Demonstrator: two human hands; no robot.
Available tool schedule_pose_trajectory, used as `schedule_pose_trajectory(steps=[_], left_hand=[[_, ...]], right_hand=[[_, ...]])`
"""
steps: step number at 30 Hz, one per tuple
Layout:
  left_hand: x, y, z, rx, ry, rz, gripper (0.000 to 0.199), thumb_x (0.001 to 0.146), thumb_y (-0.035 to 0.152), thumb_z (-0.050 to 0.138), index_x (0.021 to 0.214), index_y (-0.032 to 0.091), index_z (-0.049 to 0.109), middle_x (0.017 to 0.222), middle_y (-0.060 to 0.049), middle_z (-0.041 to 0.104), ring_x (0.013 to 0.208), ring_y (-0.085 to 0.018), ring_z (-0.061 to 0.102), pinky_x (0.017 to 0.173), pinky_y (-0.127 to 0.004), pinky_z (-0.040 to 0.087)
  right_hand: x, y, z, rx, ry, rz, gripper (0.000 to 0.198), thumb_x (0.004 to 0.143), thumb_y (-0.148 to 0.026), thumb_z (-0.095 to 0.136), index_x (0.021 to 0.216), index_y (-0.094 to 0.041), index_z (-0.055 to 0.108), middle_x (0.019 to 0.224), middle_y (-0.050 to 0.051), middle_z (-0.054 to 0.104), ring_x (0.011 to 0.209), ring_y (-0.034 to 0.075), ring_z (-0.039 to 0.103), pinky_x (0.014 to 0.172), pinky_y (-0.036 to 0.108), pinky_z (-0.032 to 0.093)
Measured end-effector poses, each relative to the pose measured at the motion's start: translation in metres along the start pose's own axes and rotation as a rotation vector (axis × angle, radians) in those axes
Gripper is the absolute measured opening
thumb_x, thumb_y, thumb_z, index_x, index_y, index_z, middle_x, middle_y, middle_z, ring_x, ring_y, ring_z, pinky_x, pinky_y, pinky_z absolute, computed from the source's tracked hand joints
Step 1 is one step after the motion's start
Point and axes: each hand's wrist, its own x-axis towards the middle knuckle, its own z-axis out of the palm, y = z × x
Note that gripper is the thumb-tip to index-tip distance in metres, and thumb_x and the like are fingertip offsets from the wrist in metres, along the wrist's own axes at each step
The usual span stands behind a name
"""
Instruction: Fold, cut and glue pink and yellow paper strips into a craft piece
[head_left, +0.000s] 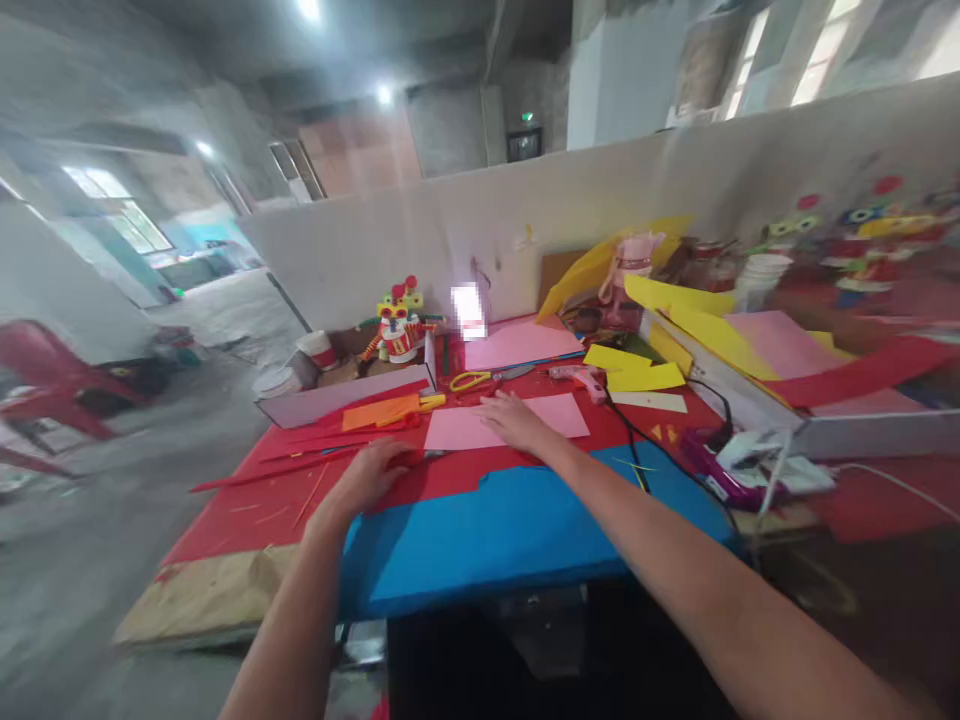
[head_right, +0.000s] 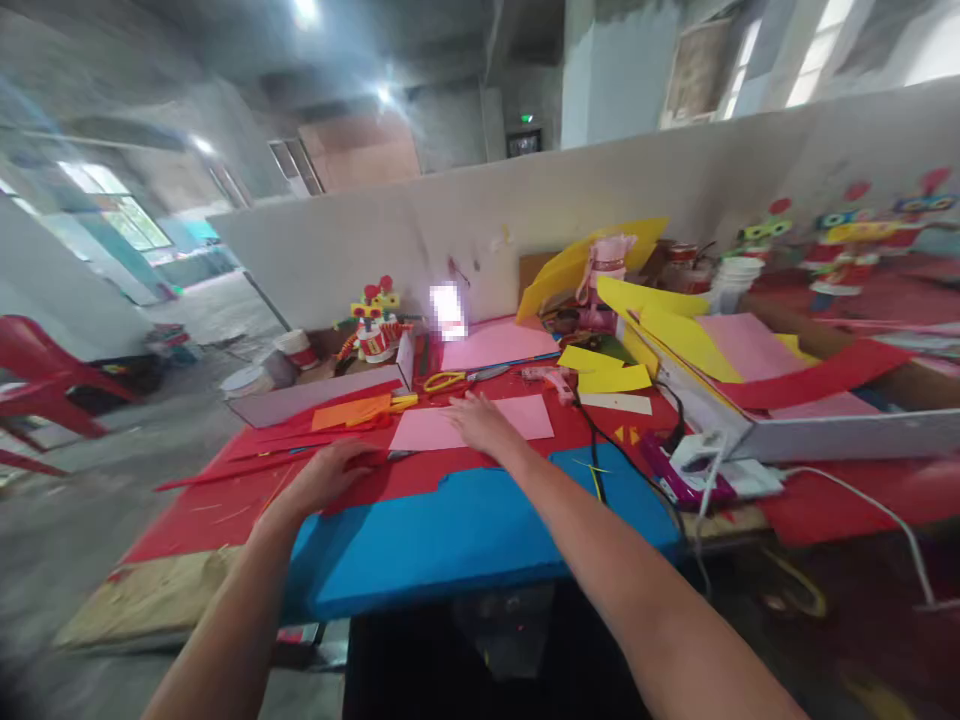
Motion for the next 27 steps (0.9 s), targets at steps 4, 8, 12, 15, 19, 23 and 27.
schedule_pose_trajectory(steps=[4, 8, 12, 15, 19, 23, 27], left_hand=[[0.007, 0.003, 0.004, -0.010, 0.015, 0.014, 0.027, 0.079, 0.022, 0.060, 0.104, 0.021, 0.071, 0.107, -0.006, 0.073, 0.100, -0.022, 0.064, 0.091, -0.033, 0.047], [0.013, 0.004, 0.008, -0.004, 0.039, 0.047, 0.030, 0.081, 0.019, 0.057, 0.107, 0.021, 0.071, 0.108, -0.007, 0.070, 0.101, -0.022, 0.063, 0.090, -0.033, 0.048], [0.011, 0.002, 0.010, 0.013, 0.061, 0.039, 0.031, 0.081, 0.017, 0.056, 0.107, 0.020, 0.072, 0.105, -0.009, 0.068, 0.096, -0.022, 0.063, 0.086, -0.032, 0.049], [0.007, 0.005, 0.012, 0.021, 0.066, 0.018, 0.032, 0.081, 0.017, 0.056, 0.109, 0.021, 0.071, 0.105, -0.007, 0.068, 0.096, -0.021, 0.063, 0.085, -0.031, 0.049], [0.005, 0.013, 0.015, 0.048, 0.073, 0.006, 0.033, 0.081, 0.015, 0.056, 0.108, 0.022, 0.072, 0.104, -0.007, 0.068, 0.095, -0.021, 0.062, 0.084, -0.030, 0.048], [0.004, 0.017, 0.017, 0.074, 0.082, 0.002, 0.032, 0.082, 0.016, 0.056, 0.109, 0.023, 0.072, 0.096, -0.006, 0.068, 0.089, -0.019, 0.061, 0.079, -0.028, 0.048], [0.006, 0.022, 0.017, 0.091, 0.084, -0.008, 0.032, 0.081, 0.015, 0.056, 0.107, 0.023, 0.073, 0.096, -0.006, 0.068, 0.089, -0.019, 0.062, 0.079, -0.028, 0.048]], right_hand=[[-0.025, 0.023, 0.001, -0.058, -0.036, -0.003, 0.043, 0.100, -0.038, 0.034, 0.138, -0.030, 0.052, 0.153, 0.004, 0.040, 0.143, 0.032, 0.029, 0.115, 0.055, 0.020], [-0.028, 0.022, 0.009, -0.062, -0.010, 0.053, 0.045, 0.101, -0.040, 0.029, 0.142, -0.034, 0.046, 0.154, 0.002, 0.037, 0.143, 0.031, 0.029, 0.116, 0.056, 0.018], [-0.024, 0.016, 0.013, -0.052, 0.001, 0.082, 0.046, 0.101, -0.043, 0.028, 0.143, -0.036, 0.044, 0.154, 0.002, 0.037, 0.143, 0.029, 0.030, 0.116, 0.055, 0.018], [-0.024, 0.018, 0.013, -0.055, 0.005, 0.079, 0.046, 0.101, -0.043, 0.028, 0.144, -0.037, 0.042, 0.155, 0.002, 0.036, 0.143, 0.029, 0.031, 0.116, 0.055, 0.018], [-0.024, 0.021, 0.014, -0.062, 0.000, 0.079, 0.045, 0.100, -0.043, 0.030, 0.143, -0.039, 0.042, 0.154, 0.001, 0.037, 0.142, 0.030, 0.032, 0.115, 0.056, 0.019], [-0.023, 0.020, 0.014, -0.085, -0.010, 0.074, 0.044, 0.100, -0.041, 0.030, 0.142, -0.038, 0.044, 0.154, 0.002, 0.037, 0.142, 0.031, 0.033, 0.114, 0.056, 0.021], [-0.023, 0.019, 0.014, -0.102, -0.009, 0.074, 0.045, 0.100, -0.040, 0.029, 0.142, -0.038, 0.044, 0.155, 0.002, 0.036, 0.142, 0.030, 0.033, 0.115, 0.056, 0.020]])
